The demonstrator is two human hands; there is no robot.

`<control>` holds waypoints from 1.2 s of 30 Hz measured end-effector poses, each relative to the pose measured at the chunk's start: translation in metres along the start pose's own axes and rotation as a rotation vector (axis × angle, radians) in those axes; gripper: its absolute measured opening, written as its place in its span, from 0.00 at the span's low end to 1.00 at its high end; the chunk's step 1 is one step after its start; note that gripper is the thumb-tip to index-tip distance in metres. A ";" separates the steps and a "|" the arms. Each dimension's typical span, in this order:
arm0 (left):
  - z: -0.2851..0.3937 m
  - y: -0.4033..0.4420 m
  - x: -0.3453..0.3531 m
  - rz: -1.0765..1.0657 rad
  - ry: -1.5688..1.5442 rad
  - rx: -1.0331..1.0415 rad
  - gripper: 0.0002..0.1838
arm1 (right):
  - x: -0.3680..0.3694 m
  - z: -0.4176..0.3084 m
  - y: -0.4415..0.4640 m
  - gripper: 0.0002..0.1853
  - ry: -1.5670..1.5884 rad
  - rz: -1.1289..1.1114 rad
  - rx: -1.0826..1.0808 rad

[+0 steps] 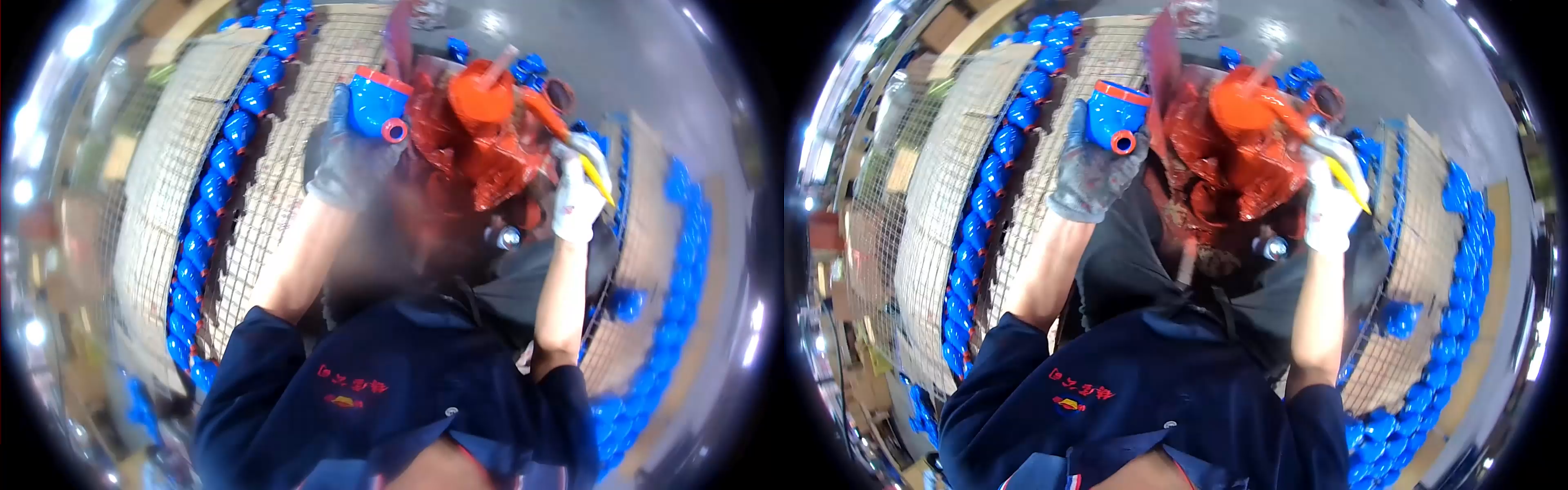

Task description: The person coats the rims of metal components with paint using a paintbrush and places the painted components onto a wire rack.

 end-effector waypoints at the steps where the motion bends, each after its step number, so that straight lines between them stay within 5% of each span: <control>1: -0.010 -0.009 0.010 0.022 0.057 0.008 0.31 | 0.011 -0.021 -0.004 0.09 -0.046 -0.070 -0.103; 5: -0.055 -0.015 0.019 0.056 0.219 0.007 0.27 | 0.042 -0.067 -0.017 0.15 0.086 -0.364 -0.224; 16: -0.116 -0.014 0.023 -0.044 0.272 -0.142 0.35 | 0.041 -0.083 -0.027 0.17 -0.204 -0.424 -0.508; 24: -0.102 -0.008 0.014 0.120 0.218 -0.138 0.33 | 0.032 -0.061 -0.036 0.17 -0.153 -0.322 -0.378; 36: -0.012 -0.016 0.010 -0.039 -0.122 -0.178 0.34 | 0.035 0.006 -0.040 0.15 -0.036 -0.199 -0.115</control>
Point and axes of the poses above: each hand's wrist, its own y-axis towards the middle knuckle, its own x-axis out of the palm, z = x × y, the point moved 9 cm from there along y, towards the middle knuckle, and after that the axes turned 13 degrees about z, right-handed, at the moved point
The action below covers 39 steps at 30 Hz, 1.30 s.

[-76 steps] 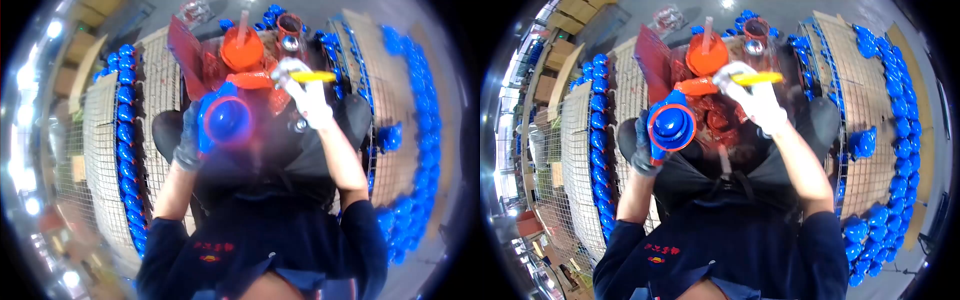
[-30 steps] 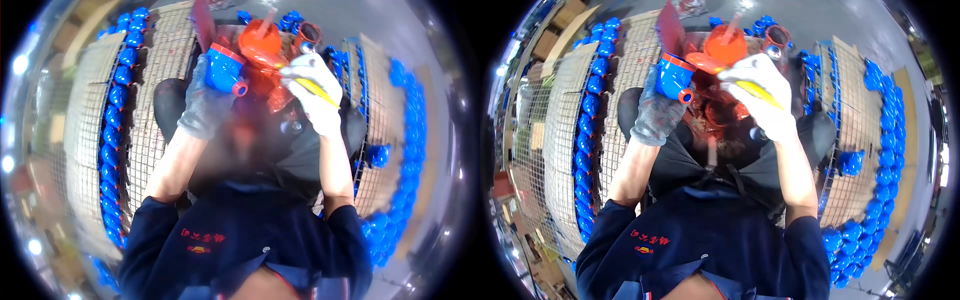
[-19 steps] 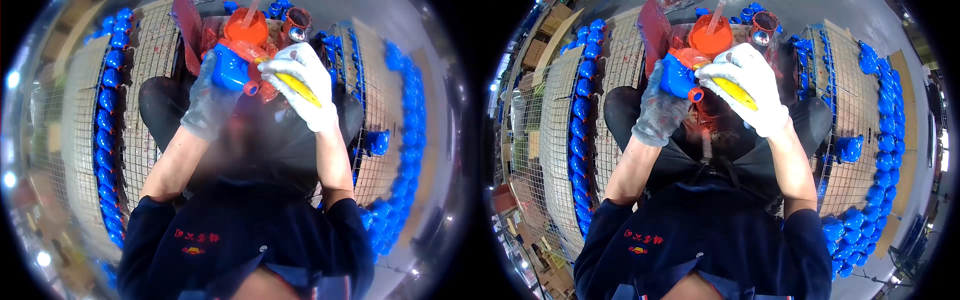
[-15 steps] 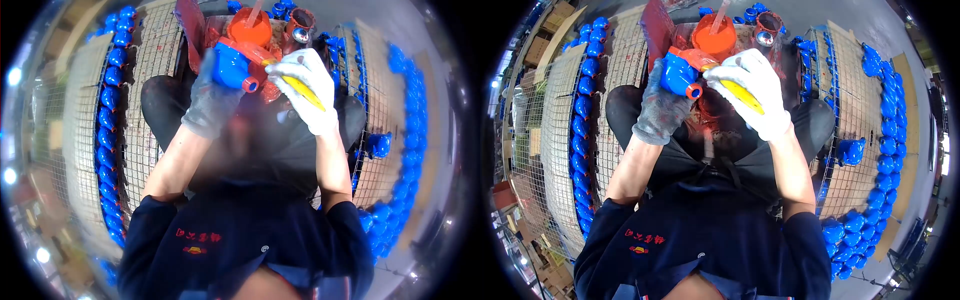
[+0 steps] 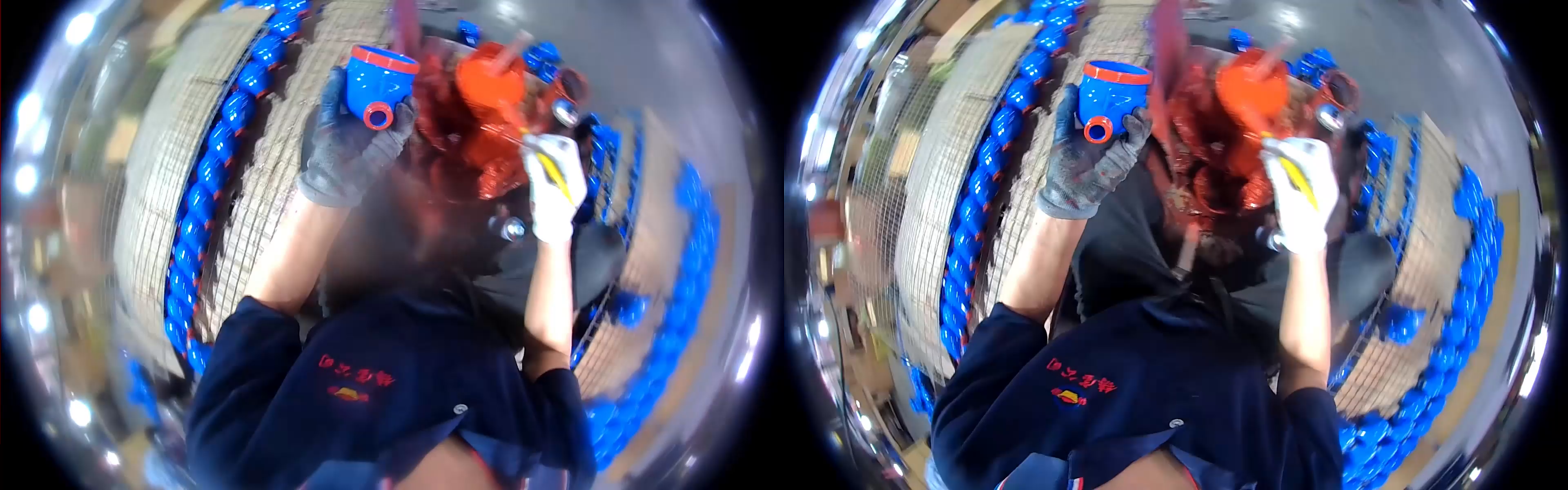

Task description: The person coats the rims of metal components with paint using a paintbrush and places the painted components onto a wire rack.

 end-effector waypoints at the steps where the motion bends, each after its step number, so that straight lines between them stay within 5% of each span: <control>1: 0.014 -0.014 0.002 -0.034 0.032 0.043 0.35 | -0.001 -0.004 0.005 0.14 -0.091 0.004 -0.032; 4: 0.080 -0.067 -0.041 -0.102 0.258 0.194 0.44 | 0.009 -0.009 0.016 0.09 -0.145 0.022 -0.101; 5: 0.102 -0.106 -0.047 0.093 0.484 0.555 0.43 | 0.006 0.003 0.015 0.08 -0.115 0.030 -0.100; 9: 0.147 -0.238 -0.125 0.420 0.462 0.880 0.30 | 0.015 0.027 0.017 0.07 -0.317 -0.017 -0.040; 11: 0.174 -0.311 -0.206 0.851 0.833 0.930 0.35 | 0.023 0.036 0.016 0.08 -0.260 -0.047 -0.131; 13: 0.195 -0.403 -0.263 1.526 1.390 0.844 0.56 | 0.035 0.033 0.019 0.09 -0.193 -0.092 0.005; 15: 0.194 -0.455 -0.266 1.789 1.606 0.814 0.50 | 0.041 0.035 0.022 0.09 -0.251 -0.118 -0.103; 20: 0.220 -0.508 -0.290 1.867 2.048 0.673 0.43 | 0.053 0.053 0.036 0.09 -0.212 -0.074 0.099; 25: 0.240 -0.512 -0.286 1.881 2.284 0.636 0.35 | 0.060 0.017 0.042 0.09 -0.222 -0.044 -0.142; 26: 0.242 -0.514 -0.288 1.855 2.313 0.671 0.34 | 0.058 0.024 0.045 0.08 -0.156 -0.068 -0.042; 31: 0.242 -0.515 -0.305 1.705 2.225 0.612 0.36 | 0.055 -0.034 0.053 0.08 -0.634 -0.273 -0.393; 33: 0.268 -0.487 -0.331 1.592 2.301 0.603 0.37 | 0.035 -0.049 0.053 0.11 -0.770 -0.209 -0.475; 34: 0.282 -0.469 -0.337 1.559 2.364 0.608 0.38 | 0.015 -0.061 0.051 0.14 -0.556 -0.139 -0.582; 39: 0.313 -0.364 -0.298 1.493 2.630 0.720 0.40 | -0.105 -0.028 0.062 0.20 -0.743 -0.177 -0.444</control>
Point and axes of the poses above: each hand's wrist, its own y-axis towards the middle knuckle, its own x-axis out of the palm, z = x × y, the point moved 9 cm from there along y, towards the middle knuckle, and after that the axes turned 13 degrees about z, right-handed, at the moved point
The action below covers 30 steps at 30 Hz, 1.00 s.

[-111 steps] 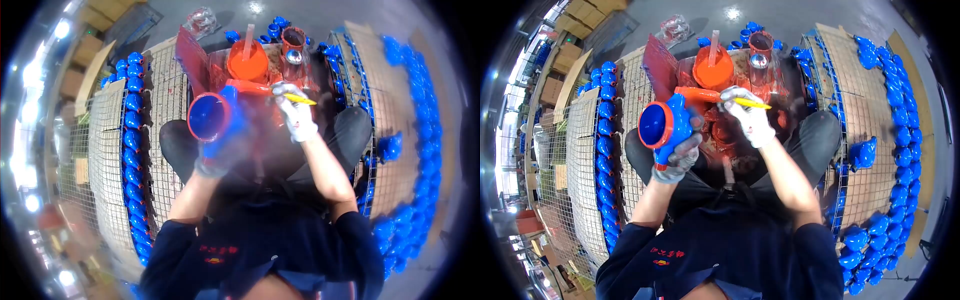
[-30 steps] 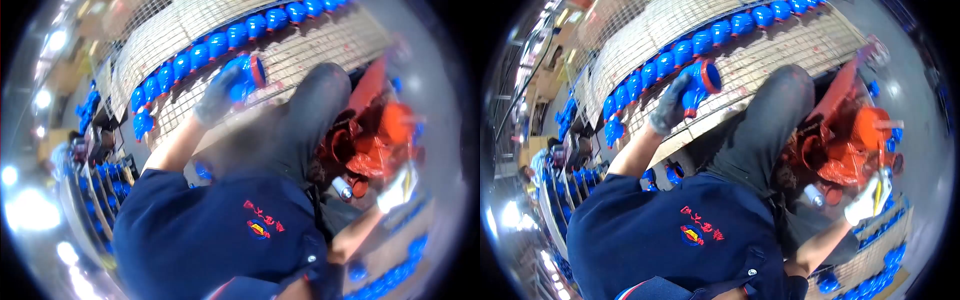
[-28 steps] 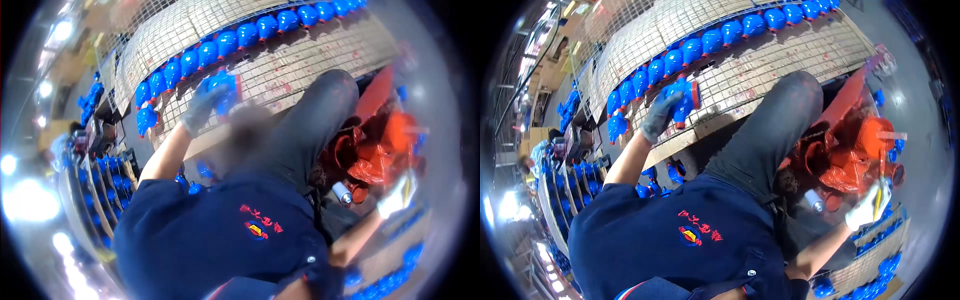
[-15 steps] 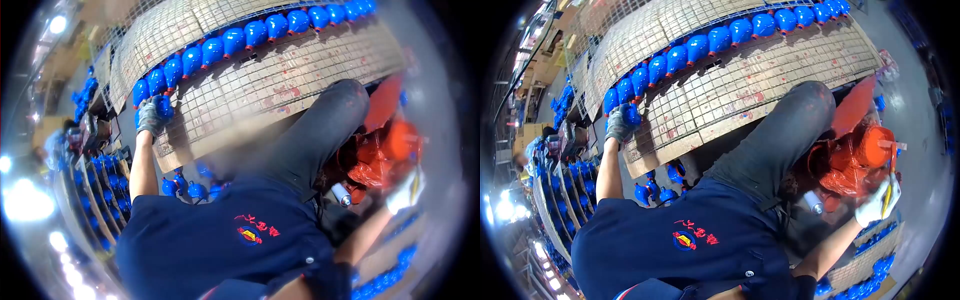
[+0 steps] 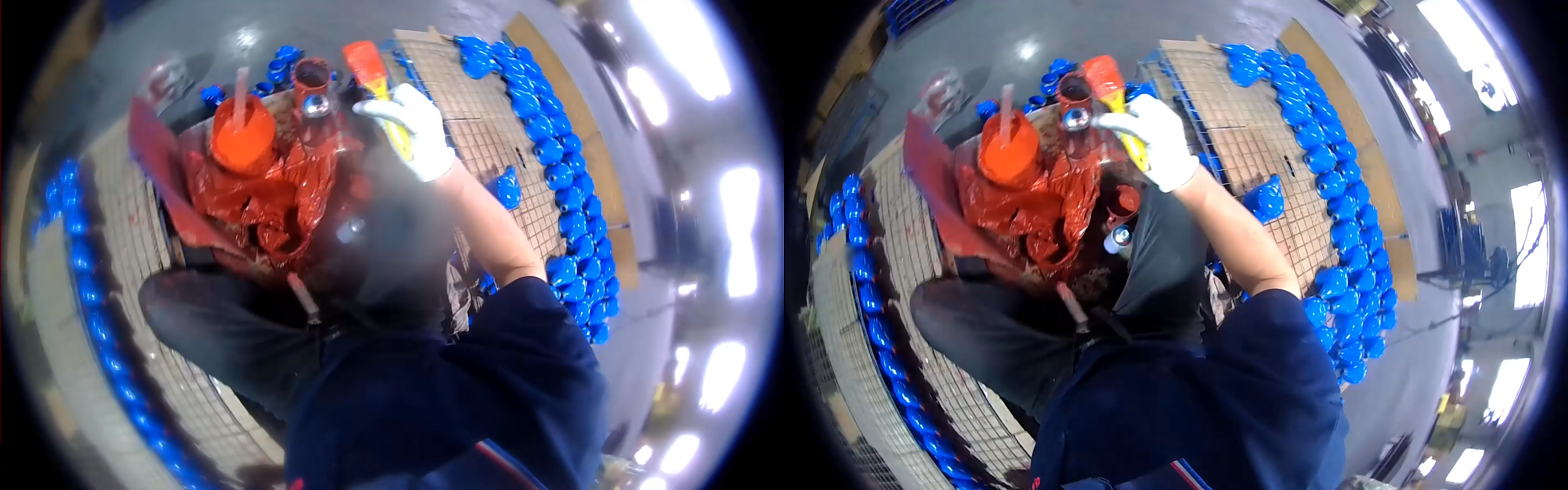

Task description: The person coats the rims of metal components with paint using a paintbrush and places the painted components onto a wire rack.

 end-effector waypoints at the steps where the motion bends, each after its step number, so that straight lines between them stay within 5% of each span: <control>1: 0.018 0.010 -0.007 0.034 0.007 0.020 0.41 | -0.004 0.036 -0.010 0.24 0.022 0.013 0.068; 6: 0.099 0.067 -0.044 0.197 -0.138 0.151 0.43 | -0.043 0.218 -0.066 0.20 -0.292 0.015 0.205; 12: 0.268 0.132 -0.100 0.255 -0.751 0.464 0.46 | -0.032 0.412 -0.114 0.19 -0.600 -0.053 0.628; 15: 0.371 0.139 -0.155 0.341 -1.077 0.608 0.24 | -0.013 0.454 -0.125 0.16 -0.703 -0.050 0.633; 20: 0.516 0.081 -0.240 0.470 -1.016 0.802 0.11 | -0.001 0.468 -0.104 0.14 -0.910 -0.309 0.602; 24: 0.569 0.046 -0.268 0.385 -1.121 0.872 0.11 | -0.021 0.451 -0.096 0.10 -0.917 -0.233 0.329; 25: 0.578 0.039 -0.269 0.413 -1.129 0.899 0.10 | -0.041 0.467 -0.106 0.08 -0.562 0.032 0.717; 26: 0.586 0.031 -0.264 0.442 -1.139 0.925 0.10 | -0.050 0.424 -0.079 0.06 -0.836 0.010 0.305; 30: 0.638 -0.015 -0.211 -0.306 -1.738 0.587 0.14 | -0.076 0.297 -0.012 0.13 -0.372 0.248 0.468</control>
Point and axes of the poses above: each hand's wrist, its own y-axis towards the middle knuckle, its own x-axis out of the palm, z = x × y, the point moved 9 cm from there along y, towards the middle knuckle, and after that the axes turned 13 degrees about z, right-handed, at the moved point
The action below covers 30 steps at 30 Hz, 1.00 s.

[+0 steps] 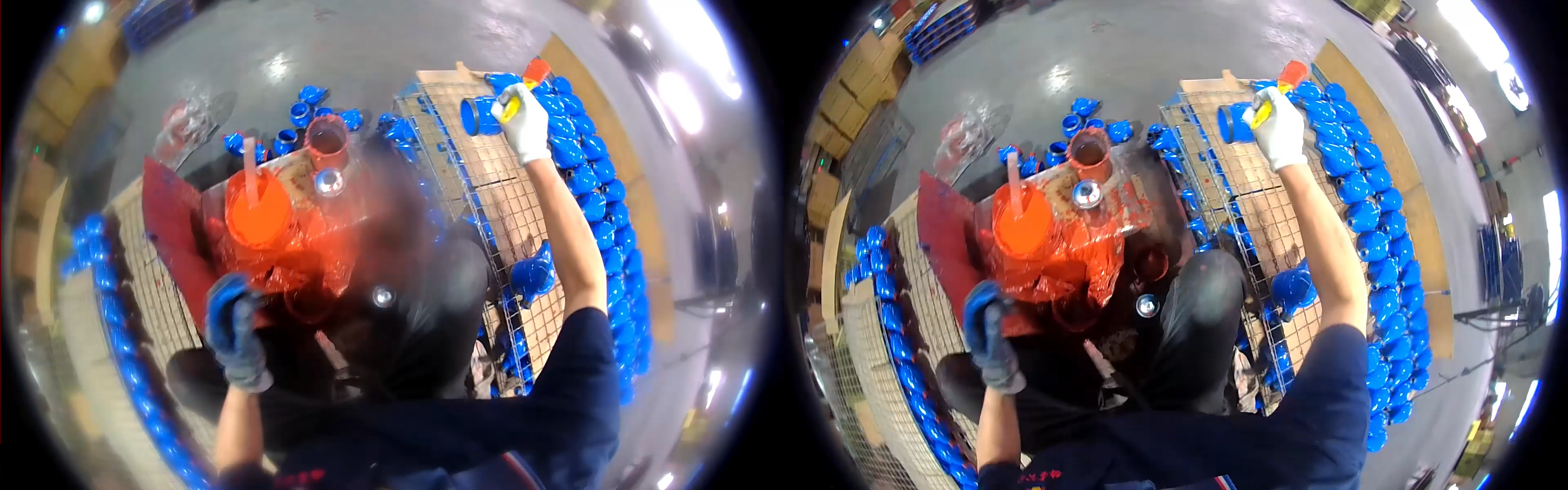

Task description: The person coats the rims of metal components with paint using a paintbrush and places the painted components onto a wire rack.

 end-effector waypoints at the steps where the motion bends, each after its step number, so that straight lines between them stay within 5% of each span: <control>1: -0.013 -0.014 0.024 -0.062 -0.069 -0.213 0.15 | -0.005 -0.026 -0.007 0.12 0.220 0.006 0.060; 4: -0.047 -0.071 0.101 -0.319 -0.549 -0.751 0.23 | -0.017 -0.123 -0.036 0.13 0.712 -0.077 0.275; 5: -0.024 -0.076 0.119 -0.374 -0.645 -0.767 0.26 | -0.014 -0.150 -0.059 0.13 0.862 -0.164 0.535; 6: -0.004 -0.079 0.134 -0.426 -0.740 -0.778 0.28 | -0.022 -0.191 -0.068 0.12 0.888 -0.089 0.428; 7: -0.001 -0.075 0.140 -0.427 -0.863 -0.671 0.31 | -0.020 -0.221 -0.089 0.12 0.989 -0.126 0.580; 10: 0.011 -0.064 0.108 -0.180 -1.204 -0.578 0.39 | -0.016 -0.294 -0.168 0.14 1.170 -0.231 0.914; 14: -0.002 -0.068 0.037 -0.101 -1.517 -0.723 0.46 | -0.023 -0.360 -0.241 0.15 1.377 -0.278 0.835; 19: -0.007 -0.079 -0.013 -0.187 -1.362 -0.742 0.45 | -0.015 -0.369 -0.261 0.14 1.317 -0.375 0.464; 20: -0.006 -0.081 -0.020 -0.201 -1.295 -0.730 0.45 | -0.004 -0.355 -0.270 0.12 1.413 -0.369 0.609; 24: -0.016 -0.077 -0.045 -0.093 -0.890 -0.617 0.45 | 0.011 -0.305 -0.251 0.21 1.179 -0.301 0.557; 26: -0.022 -0.083 -0.059 0.029 -0.585 -0.581 0.49 | 0.021 -0.279 -0.246 0.20 1.139 -0.315 0.709; 29: -0.020 -0.084 -0.077 0.032 -0.040 -0.255 0.57 | 0.002 -0.277 -0.221 0.14 1.161 -0.373 0.744; 30: -0.002 -0.084 -0.074 -0.025 0.173 -0.062 0.51 | -0.013 -0.283 -0.207 0.13 1.102 -0.359 0.686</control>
Point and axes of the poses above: each hand's wrist, its own y-axis towards the middle knuckle, its own x-axis out of the palm, z = x × y, the point moved 9 cm from there along y, towards the middle knuckle, and after that the axes turned 13 degrees about z, right-handed, at the moved point
